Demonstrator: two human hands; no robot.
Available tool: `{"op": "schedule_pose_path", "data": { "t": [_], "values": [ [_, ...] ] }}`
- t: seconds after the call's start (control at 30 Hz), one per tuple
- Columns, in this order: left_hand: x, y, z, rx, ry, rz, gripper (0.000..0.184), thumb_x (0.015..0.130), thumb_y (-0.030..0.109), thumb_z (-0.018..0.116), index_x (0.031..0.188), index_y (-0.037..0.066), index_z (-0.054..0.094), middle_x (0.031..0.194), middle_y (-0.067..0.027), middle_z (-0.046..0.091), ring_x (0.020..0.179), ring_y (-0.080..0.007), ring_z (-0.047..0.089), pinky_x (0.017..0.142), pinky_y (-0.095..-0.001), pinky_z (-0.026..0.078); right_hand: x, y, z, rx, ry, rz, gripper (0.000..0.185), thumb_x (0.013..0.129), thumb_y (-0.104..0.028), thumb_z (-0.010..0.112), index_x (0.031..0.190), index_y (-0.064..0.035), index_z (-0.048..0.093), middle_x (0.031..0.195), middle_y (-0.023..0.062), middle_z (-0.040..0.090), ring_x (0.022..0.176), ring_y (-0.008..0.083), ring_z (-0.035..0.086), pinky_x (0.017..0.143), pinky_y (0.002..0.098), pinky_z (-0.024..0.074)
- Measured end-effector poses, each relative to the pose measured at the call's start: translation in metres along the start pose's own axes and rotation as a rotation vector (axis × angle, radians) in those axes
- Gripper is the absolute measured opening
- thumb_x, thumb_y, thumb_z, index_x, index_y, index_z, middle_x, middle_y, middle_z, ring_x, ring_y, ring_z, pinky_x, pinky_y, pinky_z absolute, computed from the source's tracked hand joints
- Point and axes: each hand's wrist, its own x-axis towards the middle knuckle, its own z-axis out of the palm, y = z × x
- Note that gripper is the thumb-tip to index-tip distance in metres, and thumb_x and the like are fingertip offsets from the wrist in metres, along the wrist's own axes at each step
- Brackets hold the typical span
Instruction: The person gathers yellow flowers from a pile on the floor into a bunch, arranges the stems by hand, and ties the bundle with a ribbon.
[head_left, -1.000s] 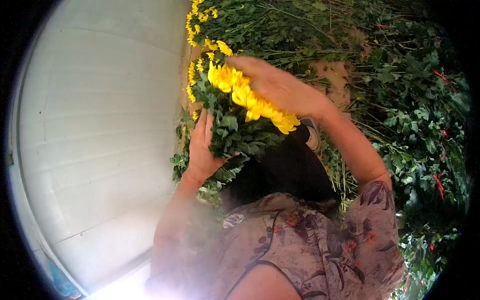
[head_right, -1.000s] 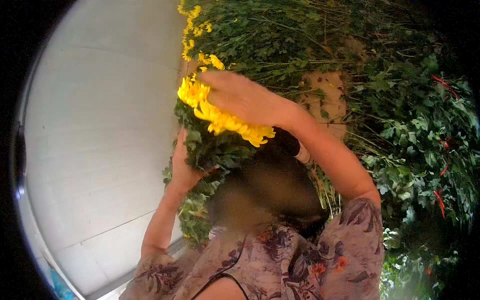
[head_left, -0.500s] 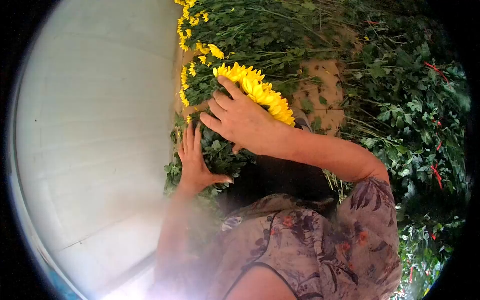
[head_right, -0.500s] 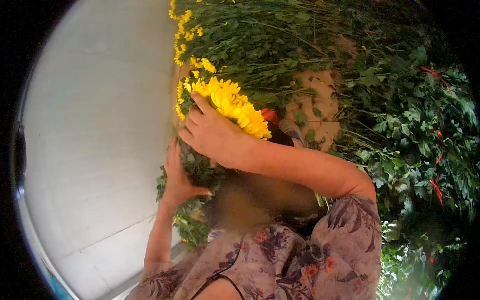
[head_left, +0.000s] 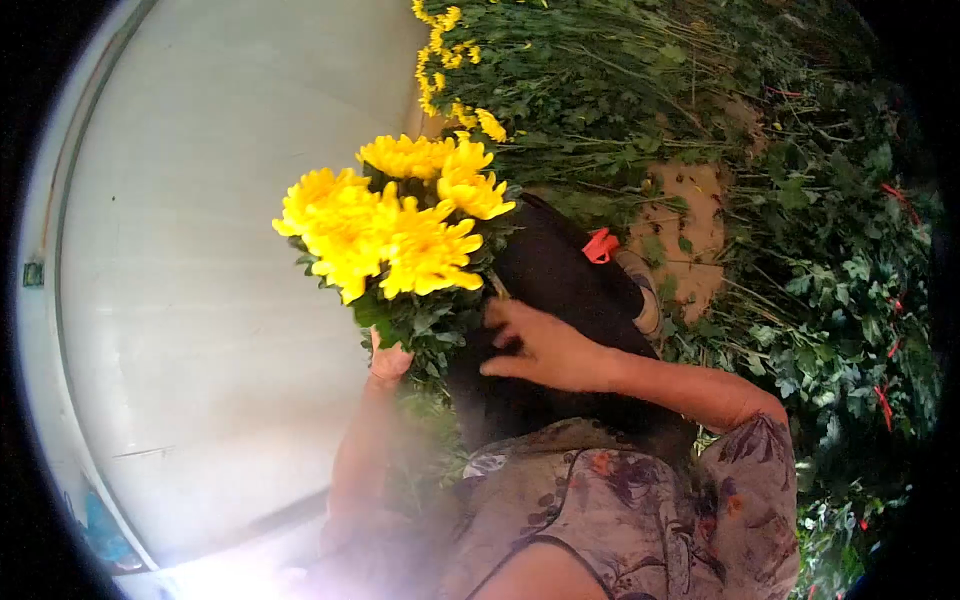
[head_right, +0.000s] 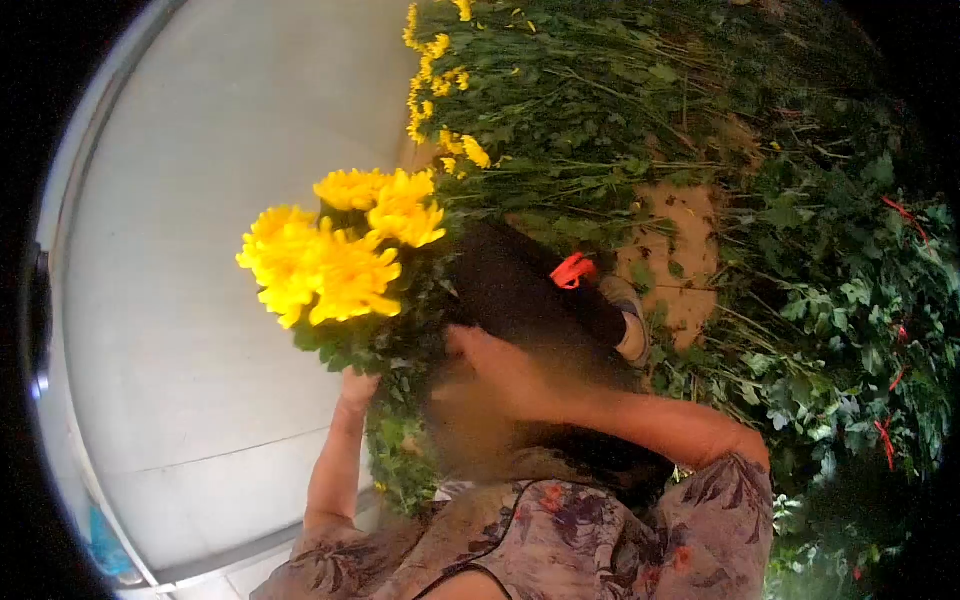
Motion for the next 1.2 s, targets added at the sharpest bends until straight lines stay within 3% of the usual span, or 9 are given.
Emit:
{"op": "schedule_pose_path", "data": {
  "t": [0.13,0.27,0.3,0.37,0.57,0.7,0.87,1.07,1.2],
  "values": [
    [-0.018,-0.013,-0.02,1.713,-0.108,0.891,0.052,0.075,0.024,0.066,0.122,0.006,0.054,0.132,-0.0138,0.046,0.121,-0.0337,0.043,0.102,-0.0468,0.034,0.052,0.022,-0.007,-0.013,0.227,-0.329,0.083,0.073,-0.043,0.071,0.134,-0.0016,0.033,0.131,0.0195,0.041,0.124,0.0326,0.038,0.101,0.0412,0.0342],
    [-0.009,0.086,0.117,1.29,0.036,0.039,0.04,0.078,0.021,0.065,0.114,0.007,0.058,0.105,-0.0143,0.062,0.108,-0.032,0.052,0.088,-0.056,0.042,0.083,0.058,0.036,0.024,0.209,-0.298,0.077,0.078,-0.044,0.066,0.137,-0.0077,0.033,0.141,0.0187,0.03,0.13,0.0369,0.028,0.109,0.0441,0.0229],
    [-0.015,0.092,0.122,0.56,0.032,-0.095,0.05,0.071,0.015,0.074,0.116,0.005,0.055,0.11,-0.0125,0.059,0.106,-0.0271,0.054,0.088,-0.0465,0.045,0.087,0.064,0.04,0.147,0.204,-0.205,0.073,0.078,-0.043,0.065,0.137,-0.0094,0.035,0.141,0.0173,0.03,0.13,0.0369,0.028,0.109,0.0441,0.022],
    [-0.018,0.095,0.105,0.422,-0.132,-0.043,0.071,0.056,0.006,0.086,0.118,0.003,0.052,0.114,-0.0104,0.057,0.102,-0.0219,0.056,0.087,-0.037,0.048,0.065,0.038,0.012,0.252,0.07,-0.108,0.073,0.078,-0.04,0.067,0.136,-0.0089,0.036,0.14,0.0161,0.032,0.13,0.0366,0.028,0.109,0.0432,0.0214],
    [-0.023,0.046,0.062,1.308,-0.179,-0.034,0.066,0.079,0.036,0.065,0.135,0.012,0.039,0.132,-0.0084,0.048,0.119,-0.0298,0.047,0.099,-0.0422,0.039,0.068,0.031,0.006,0.17,0.291,-0.718,0.063,0.077,-0.033,0.068,0.128,-0.0043,0.044,0.133,0.018,0.041,0.127,0.0364,0.032,0.107,0.0442,0.0222],
    [-0.012,0.055,0.081,-0.284,0.332,-0.235,0.04,0.09,0.018,0.049,0.127,0.003,0.043,0.119,-0.012,0.055,0.102,-0.0288,0.057,0.079,-0.046,0.052,0.052,0.033,-0.019,-0.221,0.402,-0.431,0.059,0.074,-0.037,0.069,0.118,-0.0009,0.053,0.12,0.0201,0.052,0.108,0.0366,0.051,0.094,0.0398,0.0406],
    [-0.019,0.094,0.057,0.395,0.195,-0.213,0.063,0.079,0.021,0.068,0.131,0.006,0.035,0.12,-0.0127,0.05,0.111,-0.0283,0.05,0.083,-0.0489,0.049,-0.008,0.094,-0.11,0.102,0.662,0.358,0.037,0.088,-0.035,0.058,0.098,0.0,0.063,0.085,0.01,0.066,0.079,0.0174,0.062,0.07,0.0319,0.0483],
    [-0.008,0.134,0.029,0.822,0.076,0.064,0.064,0.049,0.001,0.082,0.109,0.003,0.059,0.103,-0.006,0.064,0.092,-0.018,0.06,0.081,-0.0324,0.05,0.022,0.137,-0.102,0.364,0.439,0.467,0.046,0.082,-0.041,0.065,0.098,0.0028,0.066,0.084,0.0073,0.065,0.083,0.0147,0.059,0.075,0.0307,0.045],
    [-0.032,0.146,-0.012,0.916,-0.096,-0.081,0.073,0.065,0.019,0.077,0.129,0.009,0.044,0.125,-0.0061,0.052,0.11,-0.0263,0.052,0.094,-0.0415,0.042,0.029,0.144,-0.097,0.582,0.526,0.494,0.04,0.08,-0.037,0.068,0.097,-0.0009,0.067,0.081,0.0027,0.063,0.071,0.009,0.053,0.064,0.0256,0.0414]
  ]
}}
